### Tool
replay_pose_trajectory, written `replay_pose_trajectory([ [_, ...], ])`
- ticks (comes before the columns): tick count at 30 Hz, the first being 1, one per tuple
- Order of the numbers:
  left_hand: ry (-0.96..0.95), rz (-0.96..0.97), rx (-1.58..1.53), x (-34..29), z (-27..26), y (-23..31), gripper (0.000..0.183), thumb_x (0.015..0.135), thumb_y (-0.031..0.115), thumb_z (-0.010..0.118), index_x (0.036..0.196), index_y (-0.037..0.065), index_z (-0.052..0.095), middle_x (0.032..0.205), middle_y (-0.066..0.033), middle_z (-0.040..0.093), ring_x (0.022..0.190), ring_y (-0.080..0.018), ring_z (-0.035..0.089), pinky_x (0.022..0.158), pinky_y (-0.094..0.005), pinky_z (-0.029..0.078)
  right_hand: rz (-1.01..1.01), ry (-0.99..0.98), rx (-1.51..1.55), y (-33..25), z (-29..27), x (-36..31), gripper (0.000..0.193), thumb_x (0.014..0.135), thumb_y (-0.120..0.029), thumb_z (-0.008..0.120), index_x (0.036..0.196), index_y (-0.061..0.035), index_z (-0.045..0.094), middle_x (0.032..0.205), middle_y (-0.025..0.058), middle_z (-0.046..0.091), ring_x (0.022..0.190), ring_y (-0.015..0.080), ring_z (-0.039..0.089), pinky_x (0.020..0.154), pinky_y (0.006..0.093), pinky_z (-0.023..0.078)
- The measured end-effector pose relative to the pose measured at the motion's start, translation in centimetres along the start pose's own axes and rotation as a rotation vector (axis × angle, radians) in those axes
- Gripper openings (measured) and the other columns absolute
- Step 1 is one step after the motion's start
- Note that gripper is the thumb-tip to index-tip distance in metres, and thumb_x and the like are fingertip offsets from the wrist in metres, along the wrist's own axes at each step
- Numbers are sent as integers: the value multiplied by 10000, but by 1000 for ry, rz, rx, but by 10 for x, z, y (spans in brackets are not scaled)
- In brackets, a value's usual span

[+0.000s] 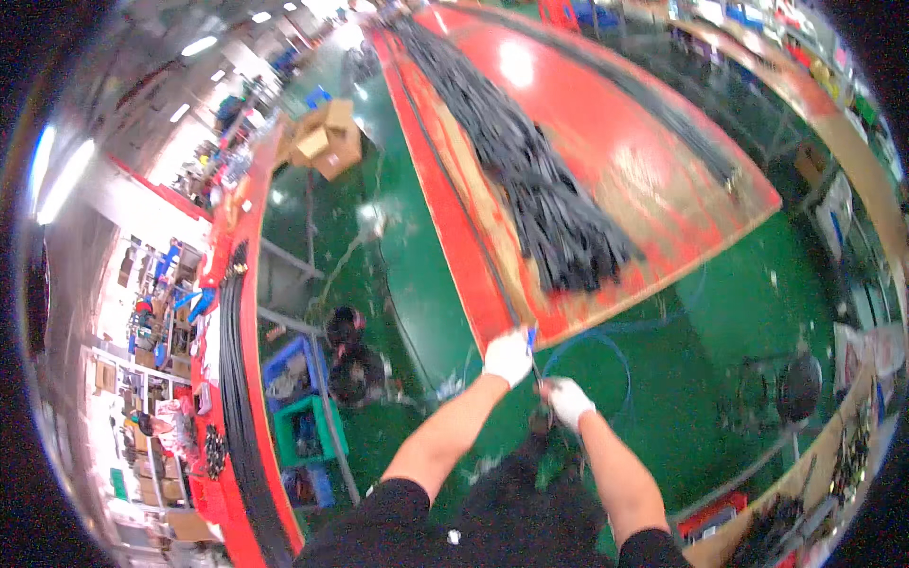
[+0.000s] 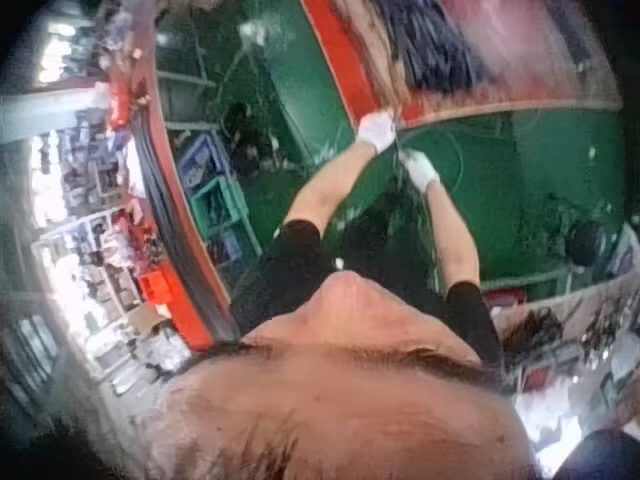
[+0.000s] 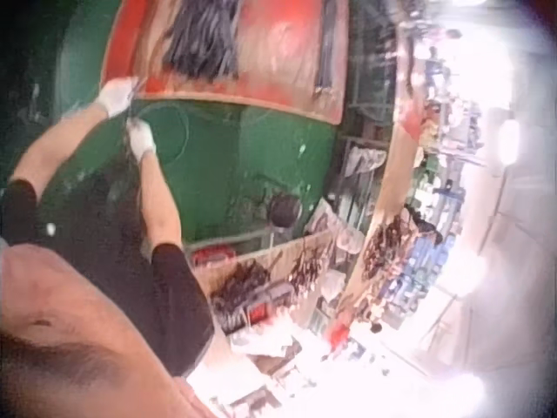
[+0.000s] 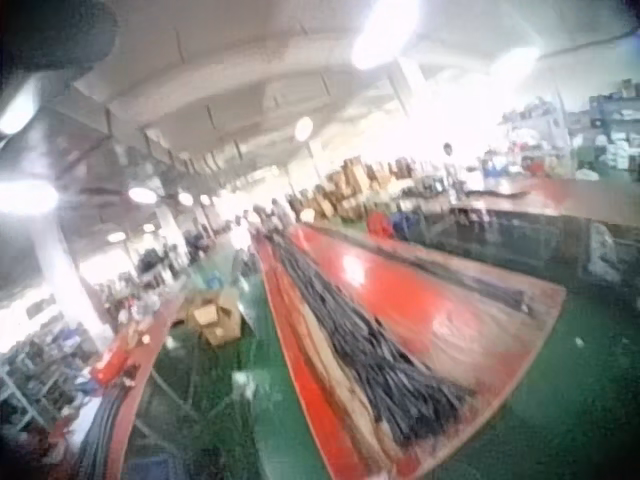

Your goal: Trimming the ends of long black rubber strips using a utility knife at a fabrication table.

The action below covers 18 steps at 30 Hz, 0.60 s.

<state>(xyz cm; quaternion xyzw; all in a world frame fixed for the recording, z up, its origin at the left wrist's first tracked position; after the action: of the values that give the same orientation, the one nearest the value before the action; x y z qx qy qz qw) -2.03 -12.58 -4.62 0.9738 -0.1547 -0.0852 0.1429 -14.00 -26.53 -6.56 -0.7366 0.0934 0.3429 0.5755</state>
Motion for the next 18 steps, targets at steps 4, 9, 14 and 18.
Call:
replay_pose_trajectory([
  [4, 58, 24, 83, 10, -1, 15, 315, 916, 197, 641, 1199, 60, 622, 1000, -189, 720, 943, -391, 728, 840, -500, 588, -8, 70, 160, 20, -3, 14, 428, 1011, -317, 660, 1248, 37, 704, 1020, 89, 740, 919, 182, 649, 864, 345, 521],
  [9, 68, 6, 39, 5, -3, 19, 298, 898, 144, 628, 1178, 42, 618, 1025, -184, 717, 961, -369, 728, 852, -478, 583, -53, 108, -32, 16, -7, 12, 408, 999, -301, 658, 1228, 34, 710, 979, 144, 750, 896, 203, 676, 849, 348, 528],
  [14, 26, 89, 55, 4, 0, 20, 291, 911, 113, 580, 1187, 26, 608, 996, -191, 718, 953, -368, 731, 834, -483, 585, -86, 179, 23, 30, -5, 25, 377, 1006, -286, 640, 1162, 45, 728, 955, 150, 759, 898, 216, 690, 840, 362, 525],
  [18, 31, 154, 78, -13, 5, 32, 312, 877, 118, 603, 1170, 13, 599, 982, -199, 717, 933, -375, 727, 811, -482, 586, -65, 197, 78, 37, -2, 24, 364, 1013, -268, 633, 1149, 57, 727, 924, 142, 751, 870, 213, 681, 814, 368, 521],
])
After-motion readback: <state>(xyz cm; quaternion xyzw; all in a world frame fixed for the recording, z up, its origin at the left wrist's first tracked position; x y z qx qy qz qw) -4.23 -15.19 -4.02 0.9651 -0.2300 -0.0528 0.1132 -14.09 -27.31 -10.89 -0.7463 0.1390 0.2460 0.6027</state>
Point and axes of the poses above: each hand's wrist, its own x-axis towards the middle knuckle, its own z-axis out of the palm, y = z × x, the point moved 6 cm from there along x, towards the middle knuckle
